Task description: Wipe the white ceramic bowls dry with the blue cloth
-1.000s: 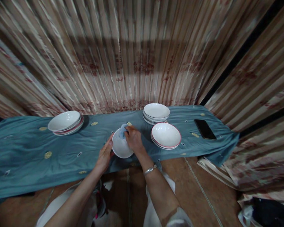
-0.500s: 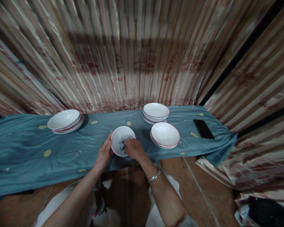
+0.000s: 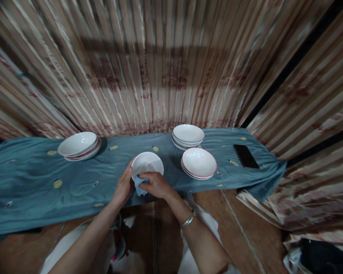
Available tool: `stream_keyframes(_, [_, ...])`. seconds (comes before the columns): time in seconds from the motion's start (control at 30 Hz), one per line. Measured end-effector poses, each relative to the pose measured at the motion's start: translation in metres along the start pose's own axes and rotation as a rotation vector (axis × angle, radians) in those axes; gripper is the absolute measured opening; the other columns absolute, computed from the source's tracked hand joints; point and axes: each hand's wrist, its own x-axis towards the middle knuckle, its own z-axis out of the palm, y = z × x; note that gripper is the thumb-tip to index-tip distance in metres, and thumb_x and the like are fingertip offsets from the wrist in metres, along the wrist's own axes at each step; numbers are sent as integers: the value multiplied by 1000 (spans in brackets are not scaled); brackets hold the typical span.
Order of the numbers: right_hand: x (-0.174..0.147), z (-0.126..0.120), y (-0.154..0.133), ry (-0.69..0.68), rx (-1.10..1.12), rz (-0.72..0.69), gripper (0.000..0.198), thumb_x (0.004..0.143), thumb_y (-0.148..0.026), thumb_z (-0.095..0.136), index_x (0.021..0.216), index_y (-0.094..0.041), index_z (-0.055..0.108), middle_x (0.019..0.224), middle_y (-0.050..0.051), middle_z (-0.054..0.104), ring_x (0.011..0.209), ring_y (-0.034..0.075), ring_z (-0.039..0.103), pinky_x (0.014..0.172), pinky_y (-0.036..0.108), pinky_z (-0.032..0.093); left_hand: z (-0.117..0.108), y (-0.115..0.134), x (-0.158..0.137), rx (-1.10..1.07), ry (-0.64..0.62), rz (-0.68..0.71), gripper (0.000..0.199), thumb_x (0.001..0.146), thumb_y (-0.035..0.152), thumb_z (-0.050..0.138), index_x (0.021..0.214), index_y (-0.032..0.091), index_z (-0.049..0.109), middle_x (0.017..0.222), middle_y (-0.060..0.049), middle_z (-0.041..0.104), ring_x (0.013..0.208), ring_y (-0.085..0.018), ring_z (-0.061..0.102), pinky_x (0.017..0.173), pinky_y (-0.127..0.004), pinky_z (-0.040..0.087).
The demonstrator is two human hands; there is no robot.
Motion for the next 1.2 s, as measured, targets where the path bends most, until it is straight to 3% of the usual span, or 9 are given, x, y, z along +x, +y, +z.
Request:
stream_keyframes(0.2, [-9, -17, 7, -158, -391, 42, 31, 76, -13, 58, 103, -18, 72, 107, 8, 72, 101, 21, 65, 90, 30, 46, -1, 11, -3, -42, 38, -129, 64, 81, 56, 56, 136, 23, 50, 149, -7, 43, 133, -29, 43, 85, -31, 53])
stream_keyframes(0.37, [-13, -29, 14, -17, -433, 105, 32, 77, -13, 56, 106, -18, 69, 110, 9, 71, 104, 22, 64, 94, 33, 44, -9, 14, 0, -17, 93, -138, 59, 80, 52, 59, 128, 20, 59, 144, -10, 49, 130, -31, 46, 87, -35, 53])
stream_keyframes(0.67, [-3, -43, 24, 419, 240, 199, 25, 70, -32, 60, 85, -16, 72, 63, -4, 61, 57, 12, 50, 55, 23, 37, -30, 1, 15, -28, 241, -171, 41, 68, 42, 71, 98, 14, 72, 115, -14, 70, 116, -31, 58, 97, -42, 45])
stream_keyframes(0.77, [0, -40, 24, 483, 484, 229, 25, 64, -35, 66, 80, -16, 72, 60, -5, 57, 55, 10, 45, 54, 22, 35, -36, -5, 17, 3, 235, -156, 44, 69, 40, 70, 104, 14, 70, 116, -14, 69, 117, -32, 58, 101, -44, 42])
stream_keyframes(0.87, [3, -37, 24, 551, 614, 258, 29, 61, -37, 69, 80, -16, 72, 63, -4, 59, 57, 11, 47, 56, 23, 37, -42, -6, 12, 238, 259, -1, 56, 74, 40, 67, 124, 17, 61, 139, -15, 53, 132, -30, 44, 110, -45, 30])
stream_keyframes(0.93, [4, -35, 25, 589, 635, 261, 31, 62, -39, 69, 82, -16, 72, 65, -3, 61, 60, 11, 49, 58, 23, 38, -43, -2, 4, 487, 202, 209, 58, 77, 41, 65, 130, 20, 57, 149, -12, 41, 141, -29, 29, 115, -46, 21])
stream_keyframes(1.0, [6, -33, 27, 608, 620, 256, 32, 63, -41, 68, 83, -17, 72, 67, -2, 62, 62, 12, 50, 58, 23, 38, -40, 2, -4, 692, 41, 419, 49, 79, 43, 62, 124, 22, 62, 147, -11, 45, 143, -29, 25, 115, -50, 16])
stream_keyframes(1.1, [8, -30, 31, 621, 585, 255, 32, 66, -42, 65, 83, -17, 72, 66, -2, 61, 62, 12, 48, 57, 23, 37, -30, 4, -13, 889, -203, 569, 35, 79, 40, 64, 111, 27, 69, 128, -9, 63, 134, -31, 41, 114, -58, 2])
stream_keyframes(1.2, [9, -29, 34, 652, 565, 245, 32, 68, -44, 63, 83, -16, 71, 67, -1, 60, 63, 13, 48, 57, 23, 37, -21, 0, -14, 949, -330, 569, 24, 83, 31, 60, 103, 28, 72, 111, -8, 72, 113, -28, 60, 114, -57, 0])
